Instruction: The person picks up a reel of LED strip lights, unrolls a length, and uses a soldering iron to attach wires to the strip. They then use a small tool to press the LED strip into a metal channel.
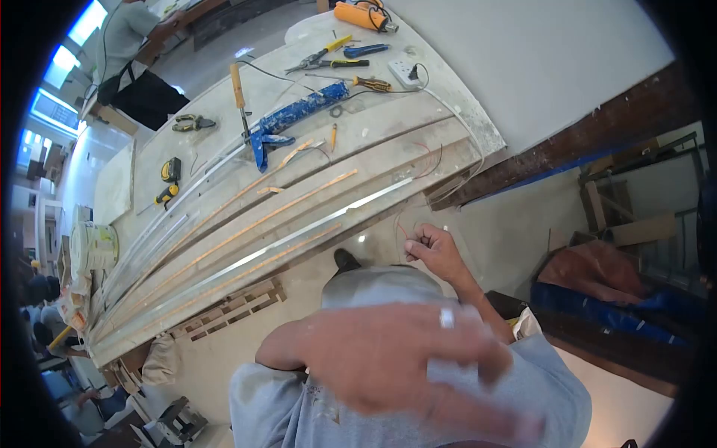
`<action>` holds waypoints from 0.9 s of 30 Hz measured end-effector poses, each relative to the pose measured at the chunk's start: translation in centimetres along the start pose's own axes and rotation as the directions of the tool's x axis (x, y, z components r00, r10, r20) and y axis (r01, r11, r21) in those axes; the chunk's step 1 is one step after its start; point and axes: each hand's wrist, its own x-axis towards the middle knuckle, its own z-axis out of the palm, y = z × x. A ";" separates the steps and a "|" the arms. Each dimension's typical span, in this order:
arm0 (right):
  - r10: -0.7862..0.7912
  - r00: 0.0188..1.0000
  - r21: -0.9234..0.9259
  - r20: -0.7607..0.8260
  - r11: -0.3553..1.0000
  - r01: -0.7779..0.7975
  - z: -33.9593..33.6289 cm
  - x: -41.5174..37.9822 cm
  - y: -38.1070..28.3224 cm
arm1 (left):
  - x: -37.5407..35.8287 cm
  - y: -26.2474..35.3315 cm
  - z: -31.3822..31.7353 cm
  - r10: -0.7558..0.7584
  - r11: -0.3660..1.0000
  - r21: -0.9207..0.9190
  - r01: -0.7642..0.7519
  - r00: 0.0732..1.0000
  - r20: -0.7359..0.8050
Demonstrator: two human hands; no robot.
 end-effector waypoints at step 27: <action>-0.315 0.632 -0.506 0.708 0.398 0.765 -4.0 22.8 -8.8 | -13.8 -21.1 -9.1 0.148 -0.020 0.259 0.966 0.259 -0.954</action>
